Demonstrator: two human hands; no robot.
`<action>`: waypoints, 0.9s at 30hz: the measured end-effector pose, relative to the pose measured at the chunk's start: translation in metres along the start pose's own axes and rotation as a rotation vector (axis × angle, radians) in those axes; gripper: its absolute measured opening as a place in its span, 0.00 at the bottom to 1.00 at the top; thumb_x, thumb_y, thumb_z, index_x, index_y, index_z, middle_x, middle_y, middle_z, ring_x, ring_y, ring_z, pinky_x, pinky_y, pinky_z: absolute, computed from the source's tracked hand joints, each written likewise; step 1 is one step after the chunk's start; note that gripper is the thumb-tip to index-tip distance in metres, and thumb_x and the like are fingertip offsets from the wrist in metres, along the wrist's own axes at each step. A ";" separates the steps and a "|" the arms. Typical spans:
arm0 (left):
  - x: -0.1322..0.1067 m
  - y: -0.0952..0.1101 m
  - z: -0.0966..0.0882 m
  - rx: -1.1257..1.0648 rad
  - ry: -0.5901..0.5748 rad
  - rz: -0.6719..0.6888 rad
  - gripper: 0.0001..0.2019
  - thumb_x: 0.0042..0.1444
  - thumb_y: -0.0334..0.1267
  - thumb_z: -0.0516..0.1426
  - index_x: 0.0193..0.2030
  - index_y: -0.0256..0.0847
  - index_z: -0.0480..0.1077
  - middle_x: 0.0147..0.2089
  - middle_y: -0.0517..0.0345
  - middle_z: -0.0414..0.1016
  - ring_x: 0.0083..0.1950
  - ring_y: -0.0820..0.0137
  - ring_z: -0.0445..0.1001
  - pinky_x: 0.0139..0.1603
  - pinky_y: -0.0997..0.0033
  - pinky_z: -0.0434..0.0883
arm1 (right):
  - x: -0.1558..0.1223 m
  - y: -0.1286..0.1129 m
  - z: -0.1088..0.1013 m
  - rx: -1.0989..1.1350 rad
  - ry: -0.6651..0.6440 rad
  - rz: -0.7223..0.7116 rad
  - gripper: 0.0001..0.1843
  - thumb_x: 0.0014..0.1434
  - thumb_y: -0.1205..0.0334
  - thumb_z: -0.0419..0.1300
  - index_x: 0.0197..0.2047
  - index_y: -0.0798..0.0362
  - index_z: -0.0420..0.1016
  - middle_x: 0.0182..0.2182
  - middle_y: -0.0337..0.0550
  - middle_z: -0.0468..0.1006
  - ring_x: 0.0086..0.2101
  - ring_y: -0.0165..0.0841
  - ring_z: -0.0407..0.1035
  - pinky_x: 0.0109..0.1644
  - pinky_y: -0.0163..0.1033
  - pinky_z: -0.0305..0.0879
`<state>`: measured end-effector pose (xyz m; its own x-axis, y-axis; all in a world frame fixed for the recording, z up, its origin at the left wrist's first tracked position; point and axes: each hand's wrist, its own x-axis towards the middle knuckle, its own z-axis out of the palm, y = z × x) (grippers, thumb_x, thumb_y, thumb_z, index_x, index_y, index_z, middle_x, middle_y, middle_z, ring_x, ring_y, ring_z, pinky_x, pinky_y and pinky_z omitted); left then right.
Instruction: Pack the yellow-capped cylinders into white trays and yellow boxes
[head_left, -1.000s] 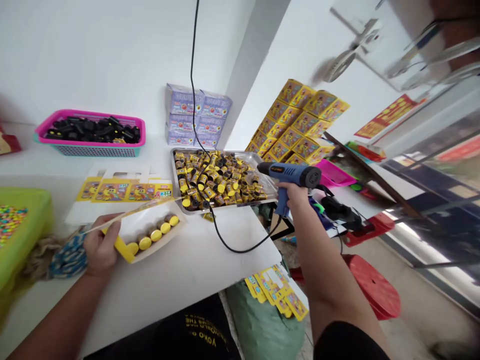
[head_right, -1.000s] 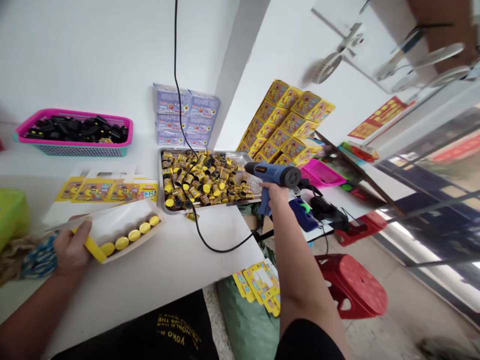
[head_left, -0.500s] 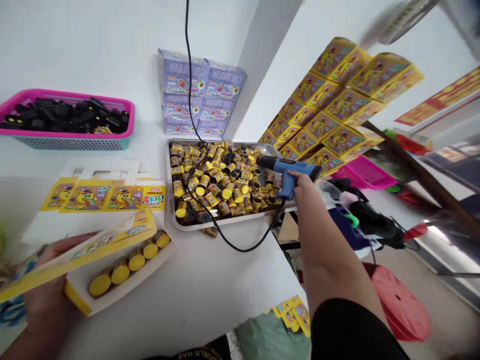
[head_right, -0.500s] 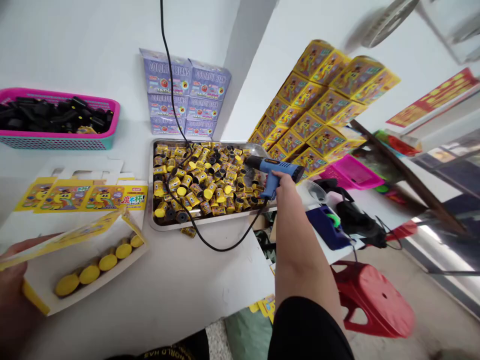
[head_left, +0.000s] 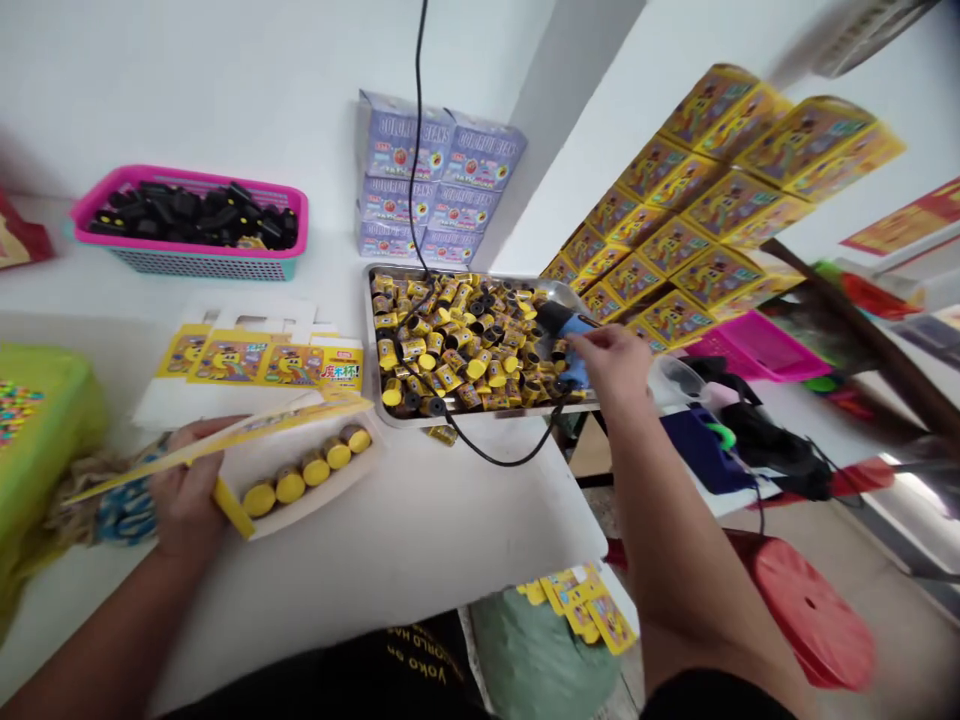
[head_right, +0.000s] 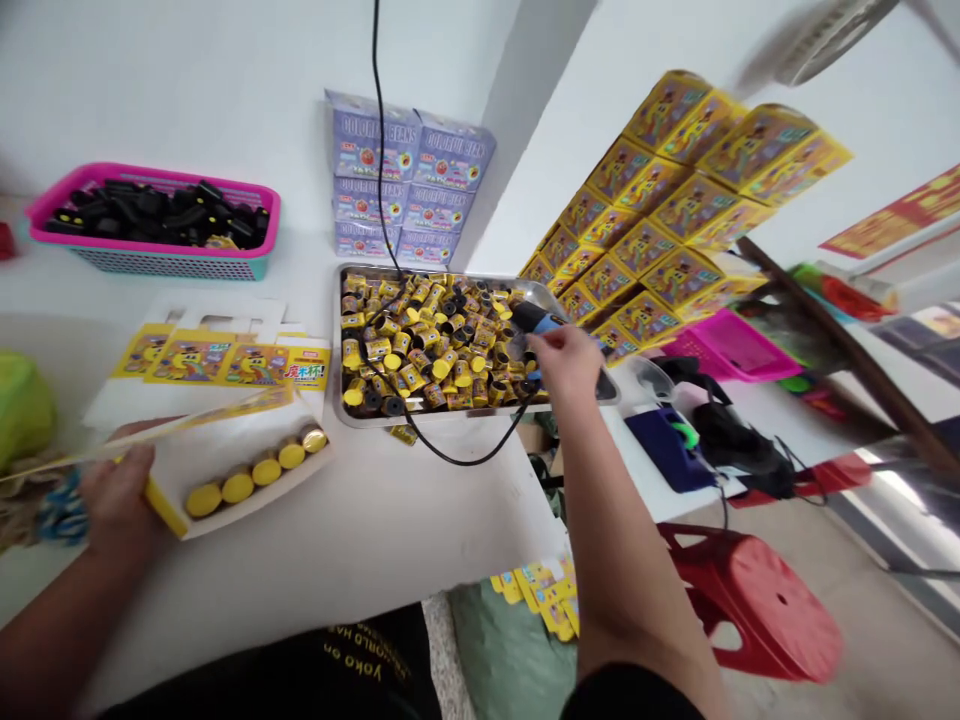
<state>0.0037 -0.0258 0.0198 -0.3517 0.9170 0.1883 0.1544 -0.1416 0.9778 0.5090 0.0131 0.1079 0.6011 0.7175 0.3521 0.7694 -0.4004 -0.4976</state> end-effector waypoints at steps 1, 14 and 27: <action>0.000 -0.001 0.000 -0.057 -0.004 -0.025 0.17 0.52 0.53 0.60 0.40 0.44 0.79 0.42 0.56 0.83 0.40 0.58 0.78 0.35 0.64 0.73 | -0.030 -0.014 -0.002 0.082 -0.167 -0.115 0.12 0.59 0.55 0.64 0.34 0.56 0.80 0.29 0.46 0.79 0.30 0.37 0.73 0.39 0.42 0.70; 0.012 -0.019 0.005 -0.347 -0.114 0.031 0.22 0.47 0.57 0.67 0.38 0.40 0.77 0.34 0.56 0.77 0.33 0.66 0.73 0.33 0.69 0.68 | -0.210 -0.114 0.072 -0.522 -0.542 -0.298 0.18 0.70 0.59 0.54 0.55 0.62 0.72 0.50 0.64 0.78 0.45 0.46 0.79 0.44 0.43 0.72; 0.030 -0.012 0.003 -0.316 -0.272 0.224 0.21 0.50 0.58 0.65 0.37 0.40 0.76 0.37 0.54 0.77 0.40 0.62 0.74 0.45 0.62 0.69 | -0.284 -0.163 0.025 0.534 -0.448 -0.473 0.15 0.58 0.50 0.64 0.45 0.48 0.73 0.38 0.45 0.81 0.30 0.34 0.73 0.36 0.40 0.72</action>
<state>-0.0064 0.0048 0.0136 -0.0809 0.9092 0.4084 -0.1040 -0.4152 0.9037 0.2076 -0.1106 0.0691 0.0118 0.9455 0.3255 0.6452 0.2415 -0.7248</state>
